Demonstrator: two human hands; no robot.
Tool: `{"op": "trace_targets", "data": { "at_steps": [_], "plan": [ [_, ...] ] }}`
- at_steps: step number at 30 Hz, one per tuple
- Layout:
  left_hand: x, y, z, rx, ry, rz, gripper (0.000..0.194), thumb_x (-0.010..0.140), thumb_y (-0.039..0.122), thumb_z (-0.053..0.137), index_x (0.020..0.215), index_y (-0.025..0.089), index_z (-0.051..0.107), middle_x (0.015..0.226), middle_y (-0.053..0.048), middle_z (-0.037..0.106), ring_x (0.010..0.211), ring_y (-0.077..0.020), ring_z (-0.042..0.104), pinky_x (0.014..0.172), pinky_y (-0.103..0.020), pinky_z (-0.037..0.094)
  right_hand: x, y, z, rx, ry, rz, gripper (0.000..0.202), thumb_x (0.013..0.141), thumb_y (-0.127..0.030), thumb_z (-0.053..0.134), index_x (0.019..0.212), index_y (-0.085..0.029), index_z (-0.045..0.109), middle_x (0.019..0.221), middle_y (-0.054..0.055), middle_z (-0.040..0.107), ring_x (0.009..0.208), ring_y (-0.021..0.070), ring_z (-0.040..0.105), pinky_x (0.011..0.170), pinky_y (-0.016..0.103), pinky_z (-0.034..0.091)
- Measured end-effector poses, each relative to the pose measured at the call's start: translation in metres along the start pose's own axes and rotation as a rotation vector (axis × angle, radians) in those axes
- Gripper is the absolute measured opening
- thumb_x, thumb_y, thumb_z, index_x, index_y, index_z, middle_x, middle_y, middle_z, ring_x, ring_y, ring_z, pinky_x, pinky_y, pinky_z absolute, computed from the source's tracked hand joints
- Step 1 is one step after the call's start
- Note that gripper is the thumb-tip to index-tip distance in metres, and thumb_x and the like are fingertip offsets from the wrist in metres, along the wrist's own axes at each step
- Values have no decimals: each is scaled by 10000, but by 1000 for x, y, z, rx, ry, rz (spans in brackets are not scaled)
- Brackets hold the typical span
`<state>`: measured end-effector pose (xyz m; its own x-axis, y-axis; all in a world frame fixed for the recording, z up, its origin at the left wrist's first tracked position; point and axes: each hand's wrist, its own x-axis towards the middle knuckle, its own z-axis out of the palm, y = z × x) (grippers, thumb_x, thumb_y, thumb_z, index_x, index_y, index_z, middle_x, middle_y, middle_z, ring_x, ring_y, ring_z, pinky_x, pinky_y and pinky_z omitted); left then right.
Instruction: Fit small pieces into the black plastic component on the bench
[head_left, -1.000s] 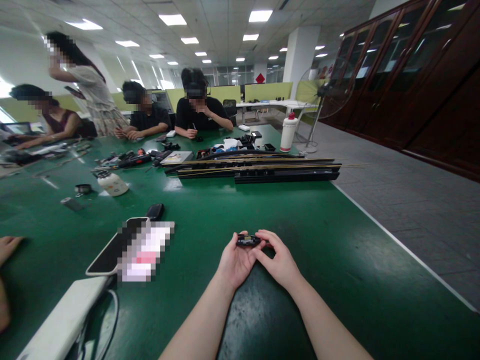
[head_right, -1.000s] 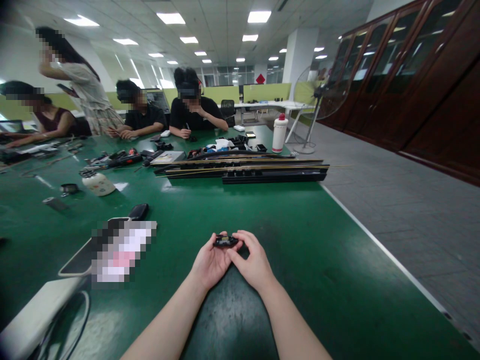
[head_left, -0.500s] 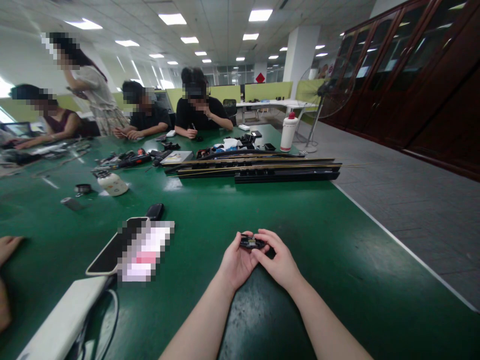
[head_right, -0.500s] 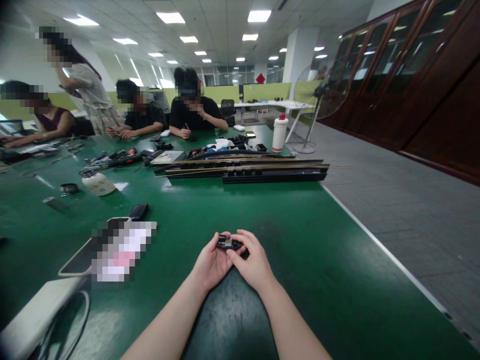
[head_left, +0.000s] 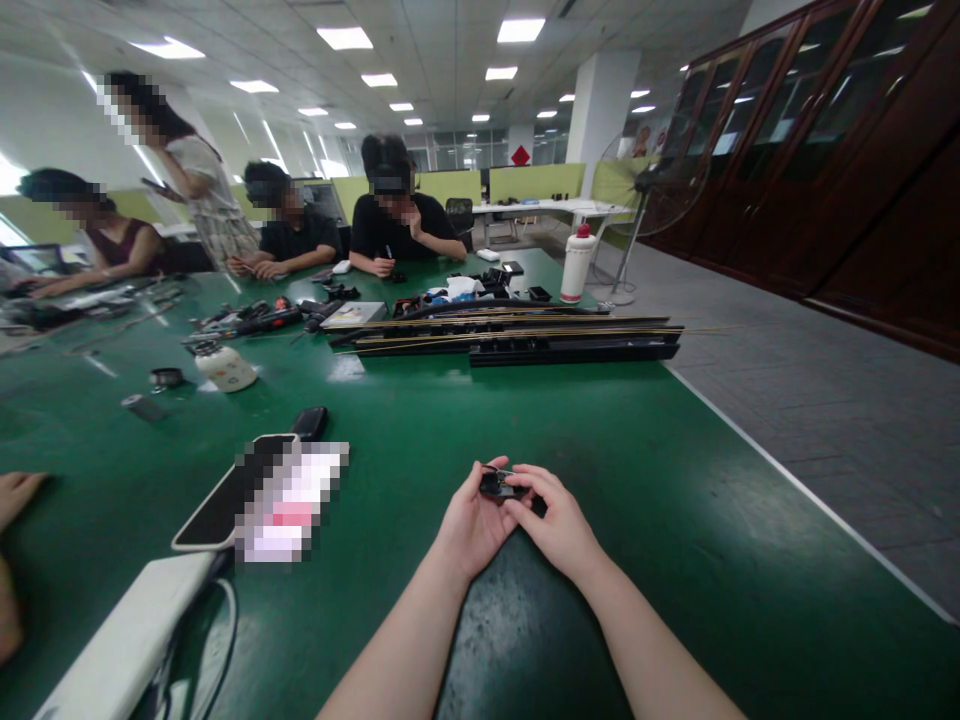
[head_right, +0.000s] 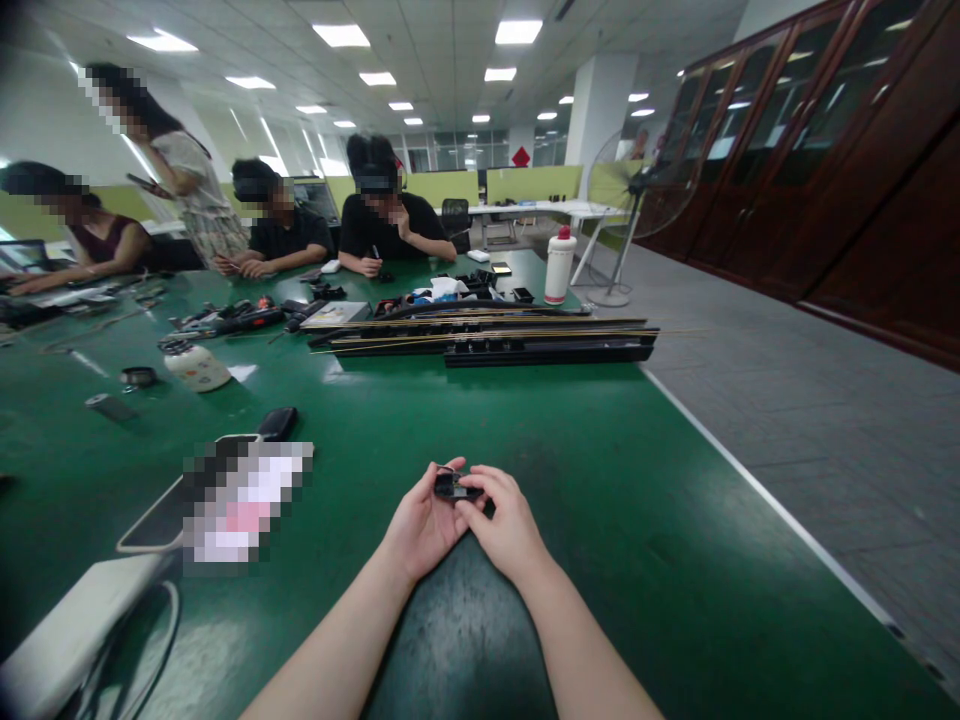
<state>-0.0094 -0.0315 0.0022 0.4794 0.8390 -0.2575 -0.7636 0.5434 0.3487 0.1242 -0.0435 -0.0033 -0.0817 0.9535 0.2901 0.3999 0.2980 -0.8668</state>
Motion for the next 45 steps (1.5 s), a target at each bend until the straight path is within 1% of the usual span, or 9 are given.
{"op": "trace_targets", "data": {
  "at_steps": [6,10,20,28,32,35,38,45],
  "plan": [
    [0,0,1,-16,13,-12,298,869,380,430,934,147,604,879,-79,644,827,-180,622,779,-304,473,0,-1,-1,12,-23,28,227,707,-190,609,923,-250,645,1083,62,602,1063,224,523,952,423,382],
    [-1,0,1,-27,16,-19,302,872,374,421,943,143,602,890,-85,643,882,-202,616,791,-318,470,0,-1,-1,12,-34,36,222,710,-182,605,919,-247,640,1086,60,599,1064,220,521,950,411,381],
    [0,0,-1,-31,28,-27,281,875,354,423,946,144,597,941,-99,641,925,-206,612,798,-301,466,1,-2,0,57,-4,49,201,714,-186,597,905,-235,635,1100,64,595,1065,216,526,951,407,380],
    [-1,0,0,-17,26,-33,287,866,364,440,943,139,599,975,-117,635,926,-207,614,845,-313,450,2,-2,-1,129,38,77,185,728,-252,604,911,-232,625,1062,56,621,1043,220,547,953,407,388],
    [-1,0,1,-14,38,-27,286,860,368,450,934,137,603,955,-114,632,901,-199,615,837,-313,451,2,-3,-2,169,63,124,227,727,-307,608,937,-221,621,1008,58,650,976,229,582,917,418,416],
    [-2,1,2,-20,53,-30,291,860,370,448,931,135,603,945,-112,630,864,-186,617,836,-316,452,3,-4,-3,216,59,157,248,730,-333,605,943,-208,618,956,59,665,904,222,605,870,407,448],
    [-2,1,3,-30,59,-32,299,864,373,437,929,131,600,931,-114,633,839,-181,620,843,-321,451,4,-2,-2,304,64,167,252,723,-339,614,933,-201,612,917,58,670,872,211,614,845,390,468],
    [-2,1,4,-34,58,-21,281,864,360,439,929,133,592,934,-112,643,889,-197,616,838,-342,459,6,-1,-2,472,130,213,306,656,-396,671,888,-205,616,857,51,680,824,204,635,815,384,495]
  ]
}}
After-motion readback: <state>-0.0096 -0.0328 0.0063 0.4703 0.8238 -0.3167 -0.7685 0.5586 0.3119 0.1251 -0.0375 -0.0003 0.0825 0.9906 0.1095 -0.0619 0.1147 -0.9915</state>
